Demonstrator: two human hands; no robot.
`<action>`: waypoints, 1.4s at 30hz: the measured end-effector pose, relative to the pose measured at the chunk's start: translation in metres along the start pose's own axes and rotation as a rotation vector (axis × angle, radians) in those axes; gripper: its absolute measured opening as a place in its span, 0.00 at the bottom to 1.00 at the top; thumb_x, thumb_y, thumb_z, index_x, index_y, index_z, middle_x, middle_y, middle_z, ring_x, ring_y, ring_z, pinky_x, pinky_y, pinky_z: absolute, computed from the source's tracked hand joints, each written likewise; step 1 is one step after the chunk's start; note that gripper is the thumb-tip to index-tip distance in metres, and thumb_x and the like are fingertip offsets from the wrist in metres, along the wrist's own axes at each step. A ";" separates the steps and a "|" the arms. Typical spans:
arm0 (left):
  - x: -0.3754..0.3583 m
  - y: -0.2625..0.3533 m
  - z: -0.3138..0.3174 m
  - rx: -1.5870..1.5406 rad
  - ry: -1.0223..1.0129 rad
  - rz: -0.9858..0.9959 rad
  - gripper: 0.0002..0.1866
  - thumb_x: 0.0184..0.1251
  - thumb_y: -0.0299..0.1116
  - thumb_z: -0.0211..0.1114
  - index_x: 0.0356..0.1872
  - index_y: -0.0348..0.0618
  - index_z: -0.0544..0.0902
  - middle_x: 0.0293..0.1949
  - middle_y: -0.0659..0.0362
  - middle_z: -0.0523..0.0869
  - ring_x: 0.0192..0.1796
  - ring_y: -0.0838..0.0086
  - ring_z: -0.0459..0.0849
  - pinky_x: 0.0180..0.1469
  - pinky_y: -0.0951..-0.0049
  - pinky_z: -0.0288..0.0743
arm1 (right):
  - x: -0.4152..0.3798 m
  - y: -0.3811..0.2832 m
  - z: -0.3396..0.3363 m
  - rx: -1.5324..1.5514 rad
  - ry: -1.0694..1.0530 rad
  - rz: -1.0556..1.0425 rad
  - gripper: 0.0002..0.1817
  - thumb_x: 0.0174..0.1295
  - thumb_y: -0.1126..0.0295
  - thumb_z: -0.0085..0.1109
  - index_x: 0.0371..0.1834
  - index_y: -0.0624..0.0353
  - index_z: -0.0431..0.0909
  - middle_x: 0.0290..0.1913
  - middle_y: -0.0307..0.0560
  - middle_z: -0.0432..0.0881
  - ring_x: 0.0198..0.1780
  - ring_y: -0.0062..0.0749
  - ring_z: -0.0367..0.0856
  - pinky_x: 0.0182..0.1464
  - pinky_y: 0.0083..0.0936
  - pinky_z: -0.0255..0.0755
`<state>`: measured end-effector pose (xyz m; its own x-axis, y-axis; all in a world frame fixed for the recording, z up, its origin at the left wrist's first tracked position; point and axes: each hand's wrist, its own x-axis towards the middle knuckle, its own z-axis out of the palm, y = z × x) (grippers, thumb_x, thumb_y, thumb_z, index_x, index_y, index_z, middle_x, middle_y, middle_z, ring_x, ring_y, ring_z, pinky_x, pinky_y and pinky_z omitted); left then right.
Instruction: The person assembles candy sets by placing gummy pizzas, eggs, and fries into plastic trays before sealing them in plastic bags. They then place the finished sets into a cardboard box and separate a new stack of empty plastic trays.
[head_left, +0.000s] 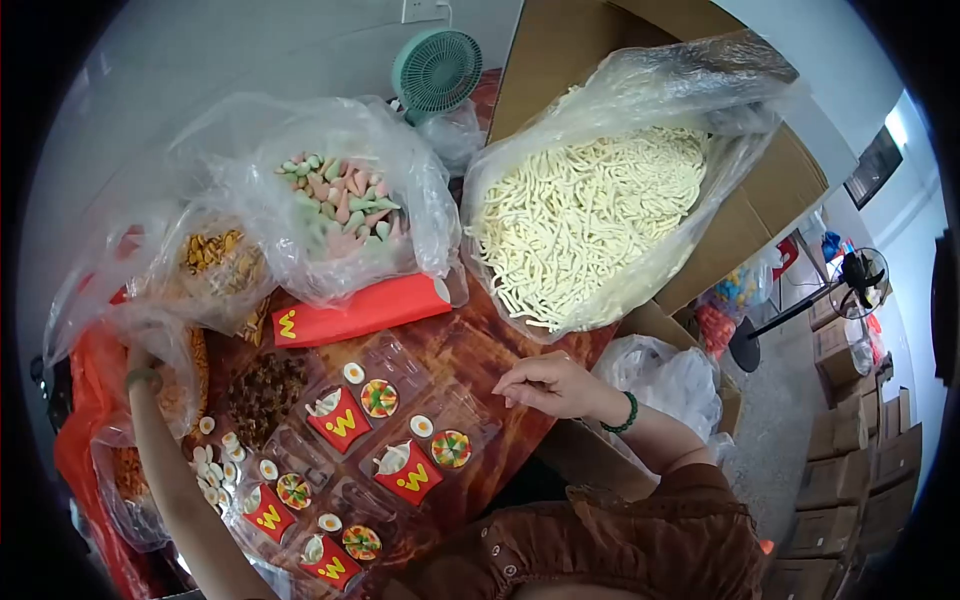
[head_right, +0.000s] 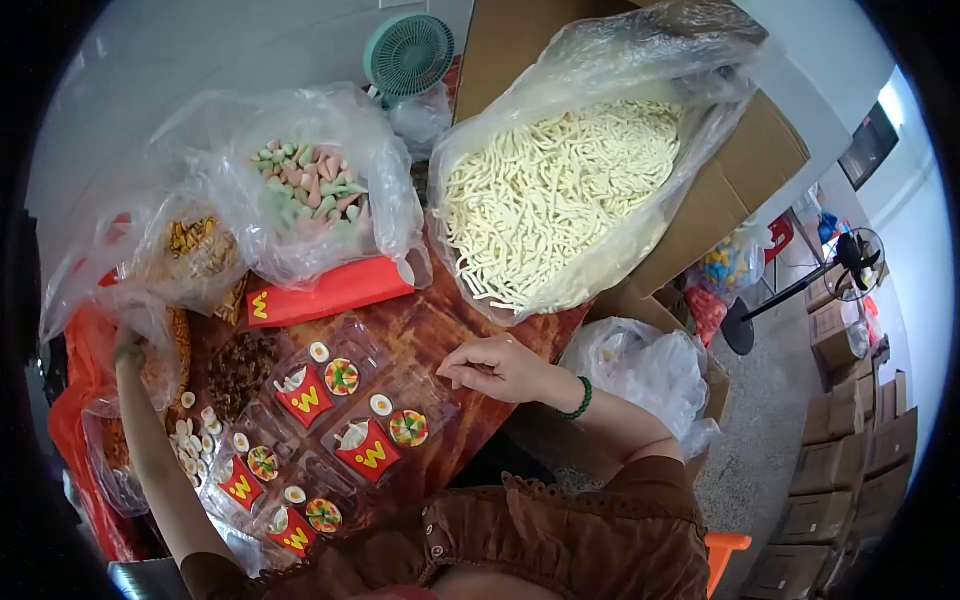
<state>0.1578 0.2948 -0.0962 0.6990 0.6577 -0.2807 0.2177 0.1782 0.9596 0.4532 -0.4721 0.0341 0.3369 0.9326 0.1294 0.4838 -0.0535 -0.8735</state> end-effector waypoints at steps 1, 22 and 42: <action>0.000 0.004 0.011 0.010 -0.013 0.015 0.28 0.66 0.35 0.61 0.67 0.48 0.69 0.60 0.63 0.76 0.61 0.73 0.74 0.60 0.75 0.70 | -0.002 0.000 0.001 0.006 0.016 0.004 0.08 0.67 0.74 0.55 0.44 0.63 0.80 0.38 0.46 0.85 0.36 0.27 0.85 0.39 0.23 0.77; 0.022 0.017 0.019 -0.307 0.041 0.386 0.14 0.69 0.36 0.55 0.51 0.43 0.79 0.41 0.62 0.83 0.42 0.72 0.81 0.44 0.71 0.77 | -0.032 -0.016 0.053 -0.020 0.005 0.049 0.09 0.69 0.70 0.55 0.45 0.62 0.79 0.35 0.44 0.85 0.36 0.25 0.84 0.40 0.23 0.77; -0.361 0.024 0.369 -1.383 -0.235 0.060 0.15 0.74 0.31 0.53 0.57 0.36 0.72 0.39 0.55 0.80 0.25 0.80 0.73 0.20 0.86 0.64 | 0.134 -0.079 0.152 0.261 -0.157 -0.367 0.15 0.60 0.71 0.65 0.51 0.59 0.81 0.43 0.41 0.82 0.38 0.22 0.80 0.38 0.18 0.73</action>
<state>0.1622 -0.2081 0.0214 0.8091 0.5784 -0.1040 -0.5579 0.8116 0.1731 0.3370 -0.2882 0.0491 0.0455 0.9167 0.3969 0.3223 0.3626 -0.8745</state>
